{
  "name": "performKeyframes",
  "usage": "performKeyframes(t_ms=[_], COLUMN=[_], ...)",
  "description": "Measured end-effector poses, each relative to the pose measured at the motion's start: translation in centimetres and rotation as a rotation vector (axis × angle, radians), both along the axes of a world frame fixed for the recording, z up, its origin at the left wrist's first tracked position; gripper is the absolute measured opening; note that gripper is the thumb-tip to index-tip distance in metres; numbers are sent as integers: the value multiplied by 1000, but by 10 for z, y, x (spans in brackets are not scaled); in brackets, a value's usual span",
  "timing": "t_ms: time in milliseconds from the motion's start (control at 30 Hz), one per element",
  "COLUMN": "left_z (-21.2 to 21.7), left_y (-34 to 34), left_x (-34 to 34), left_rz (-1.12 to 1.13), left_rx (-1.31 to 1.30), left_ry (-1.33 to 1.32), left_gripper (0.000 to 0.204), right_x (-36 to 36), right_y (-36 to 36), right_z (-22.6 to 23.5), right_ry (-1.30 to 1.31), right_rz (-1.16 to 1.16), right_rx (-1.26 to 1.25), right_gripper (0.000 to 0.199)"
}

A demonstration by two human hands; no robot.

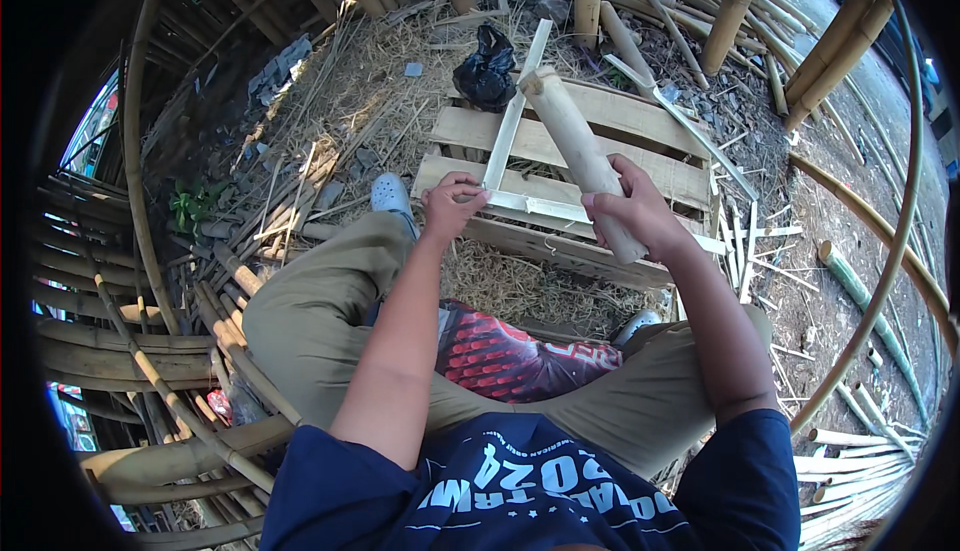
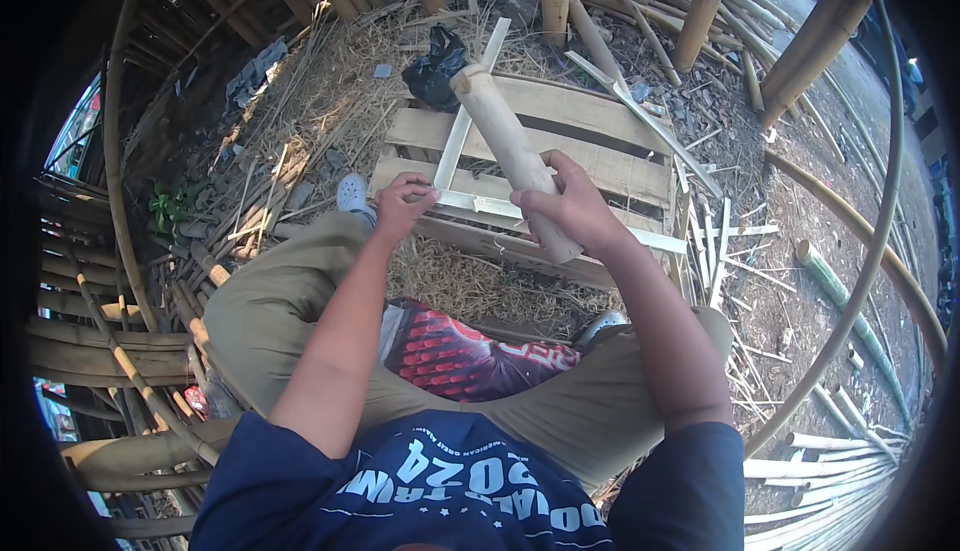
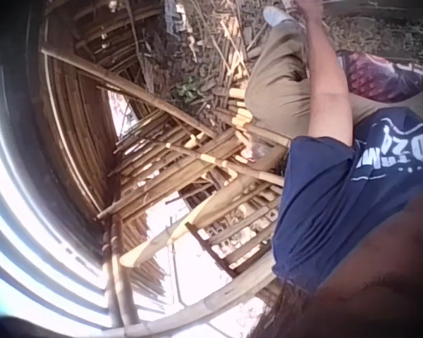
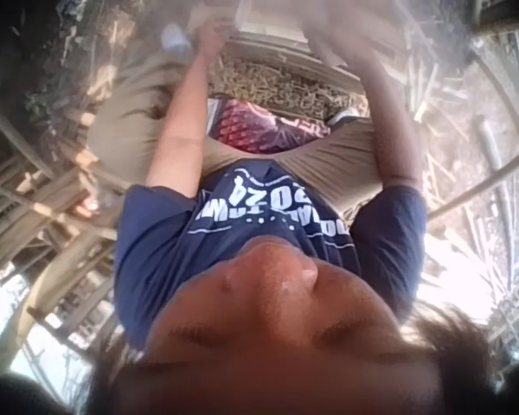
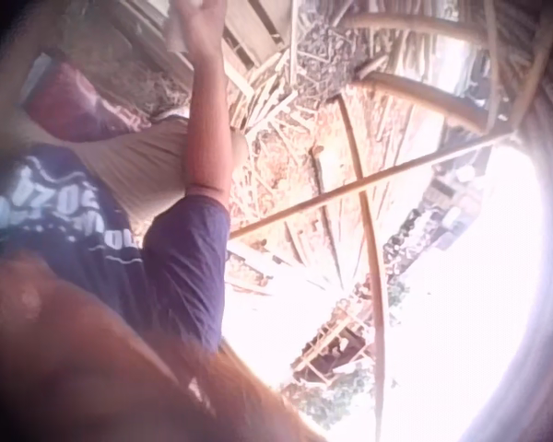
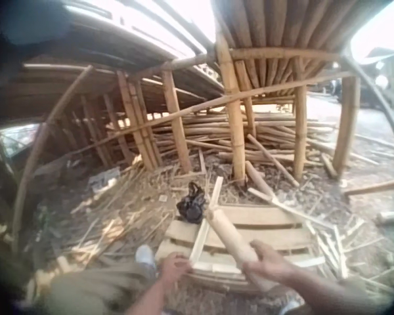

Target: The person is assembling a bamboo structure by hand. They position thin bamboo strips across a wooden frame, secure the pieces together using wire, and use a large rock to press down on the joints.

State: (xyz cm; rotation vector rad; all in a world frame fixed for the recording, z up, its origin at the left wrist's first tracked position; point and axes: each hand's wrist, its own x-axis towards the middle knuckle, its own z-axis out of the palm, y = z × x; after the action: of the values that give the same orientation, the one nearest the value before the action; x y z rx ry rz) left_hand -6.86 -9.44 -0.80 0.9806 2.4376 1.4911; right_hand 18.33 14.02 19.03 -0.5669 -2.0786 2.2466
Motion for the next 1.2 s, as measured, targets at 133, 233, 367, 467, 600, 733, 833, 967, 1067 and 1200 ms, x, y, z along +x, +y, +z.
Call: performKeyframes(t_ms=[133, 233, 367, 467, 600, 733, 833, 967, 1067, 1200], left_z=[9, 17, 5, -2, 5, 4, 5, 9, 10, 8], left_y=[1, 4, -4, -5, 7, 9, 8, 4, 2, -1], left_x=[3, 9, -1, 0, 12, 11, 11, 10, 10, 10], left_rz=[-1, -11, -18, -13, -31, -58, -18, -28, -18, -7], left_rx=[-8, -40, -23, 19, -26, 9, -16, -9, -12, -26], left_ry=[29, 54, -41, -28, 66, 50, 83, 63, 76, 80], left_gripper=[22, 21, 24, 24, 24, 23, 23, 25, 28, 25], right_x=[-5, -11, -29, -24, 7, 31, 37, 33, 10, -10], right_y=[13, 17, 9, 1, 4, -8, -12, -8, -14, 9], right_z=[-21, -31, -29, -27, -36, -15, -13, -16, 5, -19], right_ry=[2, 54, -98, -211, -189, -373, -353, -251, -315, -353], right_rz=[31, 51, 119, 85, -69, -111, -101, -13, 118, 233], right_rx=[385, 648, 755, 814, 837, 785, 888, 1003, 1070, 1252], right_gripper=[64, 65, 65, 66, 59, 51, 48, 54, 51, 49])
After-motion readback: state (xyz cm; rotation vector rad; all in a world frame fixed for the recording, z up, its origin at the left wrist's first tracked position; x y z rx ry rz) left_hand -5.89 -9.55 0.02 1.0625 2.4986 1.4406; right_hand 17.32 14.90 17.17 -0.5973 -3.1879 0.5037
